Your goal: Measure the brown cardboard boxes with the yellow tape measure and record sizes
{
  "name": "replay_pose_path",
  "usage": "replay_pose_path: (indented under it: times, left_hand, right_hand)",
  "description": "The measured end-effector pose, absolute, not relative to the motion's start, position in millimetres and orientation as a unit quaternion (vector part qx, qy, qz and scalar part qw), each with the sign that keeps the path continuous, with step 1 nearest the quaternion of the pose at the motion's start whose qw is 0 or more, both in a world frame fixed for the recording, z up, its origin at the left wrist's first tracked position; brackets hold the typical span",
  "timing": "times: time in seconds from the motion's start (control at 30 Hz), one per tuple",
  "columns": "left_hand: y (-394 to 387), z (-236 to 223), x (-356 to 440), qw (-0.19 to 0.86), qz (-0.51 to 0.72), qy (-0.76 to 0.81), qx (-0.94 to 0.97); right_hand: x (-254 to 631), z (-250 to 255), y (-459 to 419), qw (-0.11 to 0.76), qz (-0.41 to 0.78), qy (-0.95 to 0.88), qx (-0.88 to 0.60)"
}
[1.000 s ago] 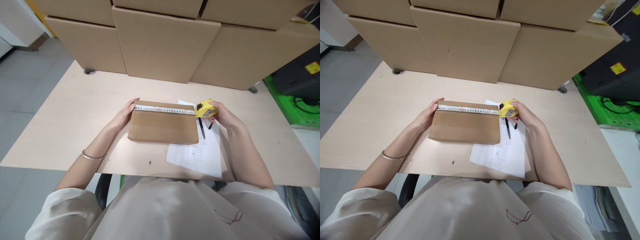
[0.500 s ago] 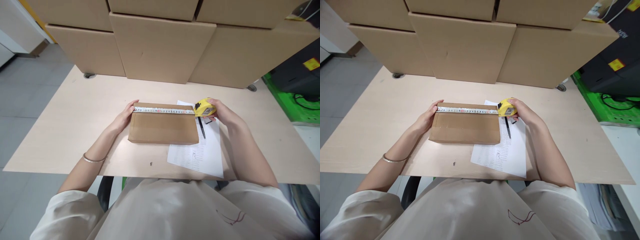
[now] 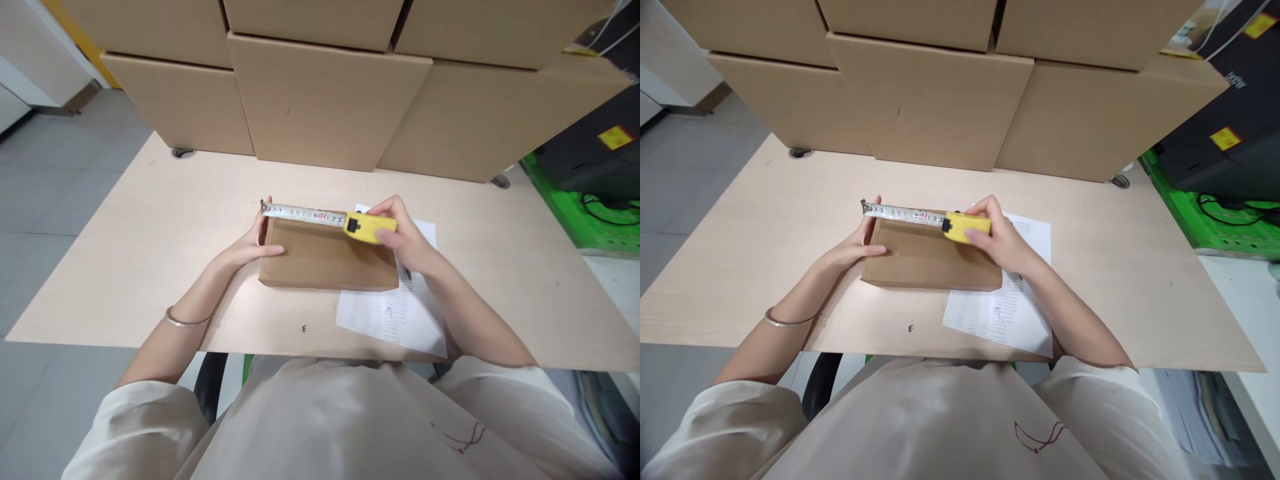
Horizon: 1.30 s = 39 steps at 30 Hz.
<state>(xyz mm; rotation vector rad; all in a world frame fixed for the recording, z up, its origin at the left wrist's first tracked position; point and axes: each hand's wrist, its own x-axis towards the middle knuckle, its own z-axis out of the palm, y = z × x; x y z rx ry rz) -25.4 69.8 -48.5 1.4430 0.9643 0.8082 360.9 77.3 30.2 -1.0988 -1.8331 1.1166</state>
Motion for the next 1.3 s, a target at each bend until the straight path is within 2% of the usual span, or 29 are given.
replay_pose_path:
  times: [0.2, 0.33, 0.43, 0.57, 0.63, 0.67, 0.73, 0.8, 0.87, 0.93, 1.3]
  left_hand:
    - [71, -47, -26, 0.565, 0.333, 0.419, 0.628]
    - [67, -39, -23, 0.560, 0.335, 0.441, 0.616]
    - [64, -34, -22, 0.569, 0.341, 0.443, 0.603]
    - [62, -30, -23, 0.571, 0.339, 0.448, 0.598]
    - [61, -28, -24, 0.570, 0.332, 0.455, 0.599]
    - [61, -27, -24, 0.570, 0.329, 0.458, 0.597]
    - [61, -26, -24, 0.572, 0.329, 0.462, 0.592]
    - [61, -26, -24, 0.574, 0.330, 0.463, 0.590]
    - [61, -27, -26, 0.574, 0.329, 0.464, 0.590]
    - [61, -29, -28, 0.571, 0.326, 0.467, 0.592]
    - [56, -31, -31, 0.549, 0.342, 0.491, 0.584]
  right_hand:
    - [337, 11, 62, 0.359, 0.243, -0.845, -0.313]
    - [335, 2, 53, 0.298, 0.160, -0.860, -0.383]
    - [337, 1, 43, 0.253, 0.144, -0.859, -0.420]
    - [363, 11, 39, 0.303, 0.168, -0.839, -0.420]
    - [387, 18, 42, 0.305, 0.172, -0.786, -0.509]
    - [399, 20, 44, 0.266, 0.169, -0.753, -0.577]
    - [417, 22, 49, 0.114, 0.162, -0.696, -0.690]
    - [426, 20, 52, -0.048, 0.165, -0.671, -0.722]
    - [425, 15, 53, -0.131, 0.168, -0.678, -0.703]
    - [421, 11, 54, -0.154, 0.165, -0.699, -0.679]
    - [424, 9, 74, -0.151, 0.192, -0.752, -0.612]
